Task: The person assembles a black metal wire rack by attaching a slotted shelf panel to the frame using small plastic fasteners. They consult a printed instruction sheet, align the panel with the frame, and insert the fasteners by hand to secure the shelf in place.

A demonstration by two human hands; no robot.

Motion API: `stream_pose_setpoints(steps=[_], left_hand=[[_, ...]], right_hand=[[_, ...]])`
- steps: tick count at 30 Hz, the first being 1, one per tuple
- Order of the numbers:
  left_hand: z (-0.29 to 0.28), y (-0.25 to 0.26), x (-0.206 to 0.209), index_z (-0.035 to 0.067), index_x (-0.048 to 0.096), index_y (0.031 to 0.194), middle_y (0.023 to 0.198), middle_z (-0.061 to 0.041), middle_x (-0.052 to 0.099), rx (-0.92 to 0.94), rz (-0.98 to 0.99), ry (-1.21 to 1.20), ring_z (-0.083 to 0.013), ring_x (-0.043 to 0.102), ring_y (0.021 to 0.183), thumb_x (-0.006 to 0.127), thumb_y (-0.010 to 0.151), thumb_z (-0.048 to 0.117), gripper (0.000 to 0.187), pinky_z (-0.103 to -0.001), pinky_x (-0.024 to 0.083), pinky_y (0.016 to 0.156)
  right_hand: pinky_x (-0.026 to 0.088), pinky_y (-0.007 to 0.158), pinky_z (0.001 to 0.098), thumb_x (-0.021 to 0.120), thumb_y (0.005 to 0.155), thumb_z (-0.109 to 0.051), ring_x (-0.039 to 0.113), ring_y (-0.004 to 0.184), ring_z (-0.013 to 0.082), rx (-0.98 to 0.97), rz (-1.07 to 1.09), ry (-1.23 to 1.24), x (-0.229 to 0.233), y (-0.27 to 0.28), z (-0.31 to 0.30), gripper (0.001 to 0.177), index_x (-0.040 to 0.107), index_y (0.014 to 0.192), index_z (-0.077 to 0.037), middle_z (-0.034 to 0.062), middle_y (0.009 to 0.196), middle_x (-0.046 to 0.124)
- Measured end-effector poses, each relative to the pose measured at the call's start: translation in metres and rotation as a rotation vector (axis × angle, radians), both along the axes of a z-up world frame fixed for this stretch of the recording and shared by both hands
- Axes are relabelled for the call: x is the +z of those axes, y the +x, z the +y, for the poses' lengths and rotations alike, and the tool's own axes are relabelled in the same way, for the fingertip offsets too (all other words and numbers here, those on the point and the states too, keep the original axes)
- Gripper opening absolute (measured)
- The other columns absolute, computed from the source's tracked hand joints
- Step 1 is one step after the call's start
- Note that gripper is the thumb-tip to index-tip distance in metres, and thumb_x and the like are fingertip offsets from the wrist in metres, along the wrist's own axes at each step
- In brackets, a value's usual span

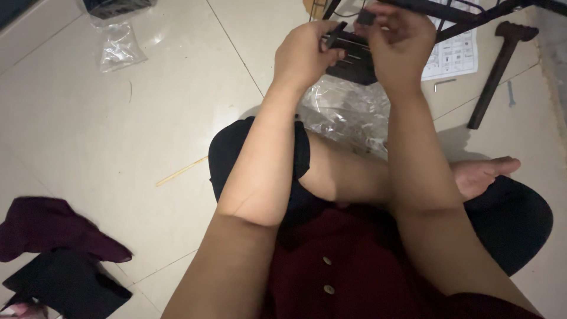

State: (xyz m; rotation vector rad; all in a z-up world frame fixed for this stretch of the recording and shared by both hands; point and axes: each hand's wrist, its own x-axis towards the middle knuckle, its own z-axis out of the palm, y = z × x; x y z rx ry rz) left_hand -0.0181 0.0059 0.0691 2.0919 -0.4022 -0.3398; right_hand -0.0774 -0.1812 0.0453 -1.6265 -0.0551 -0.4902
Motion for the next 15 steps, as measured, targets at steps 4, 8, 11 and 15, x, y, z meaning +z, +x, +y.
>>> stream_pose_setpoints(steps=[4, 8, 11, 15], left_hand=[[0.001, -0.001, -0.002, 0.014, 0.074, 0.111, 0.090, -0.008, 0.072, -0.007, -0.212, 0.001, -0.0257, 0.069, 0.085, 0.093, 0.065, 0.018, 0.050, -0.040, 0.053, 0.073], [0.006, 0.000, -0.008, 0.007, 0.068, 0.110, 0.103, -0.015, 0.069, -0.088, -0.238, -0.162, -0.0293, 0.069, 0.094, 0.093, 0.070, 0.012, 0.048, -0.039, 0.055, 0.083], [0.007, 0.002, -0.014, 0.007, 0.065, 0.114, 0.104, -0.009, 0.076, -0.160, -0.127, -0.226, -0.0243, 0.073, 0.101, 0.089, 0.077, 0.008, 0.044, -0.036, 0.055, 0.089], [0.011, 0.007, -0.013, 0.005, 0.062, 0.122, 0.112, -0.005, 0.076, -0.330, 0.021, -0.481, -0.0178, 0.073, 0.107, 0.085, 0.087, 0.003, 0.042, -0.033, 0.056, 0.100]], right_hand=[[0.070, 0.092, 0.0377, 0.064, 0.099, 0.019, 0.079, 0.100, 0.0250, -0.024, -0.014, 0.227, 0.012, -0.019, 0.002, 0.024, 0.055, 0.118, 0.008, 0.0144, 0.119, 0.066], [0.068, 0.082, 0.0377, 0.063, 0.103, 0.014, 0.074, 0.091, 0.0235, -0.034, 0.083, 0.436, 0.025, -0.053, 0.003, 0.019, 0.059, 0.118, 0.004, 0.0125, 0.106, 0.067], [0.063, 0.083, 0.0328, 0.064, 0.102, 0.009, 0.071, 0.092, 0.0214, -0.001, 0.116, 0.707, 0.028, -0.072, -0.009, 0.023, 0.061, 0.123, 0.000, 0.0118, 0.107, 0.068], [0.059, 0.095, 0.0293, 0.064, 0.104, 0.010, 0.070, 0.102, 0.0234, 0.053, 0.119, 1.005, 0.038, -0.088, -0.024, 0.027, 0.064, 0.129, 0.000, 0.0151, 0.115, 0.069]])
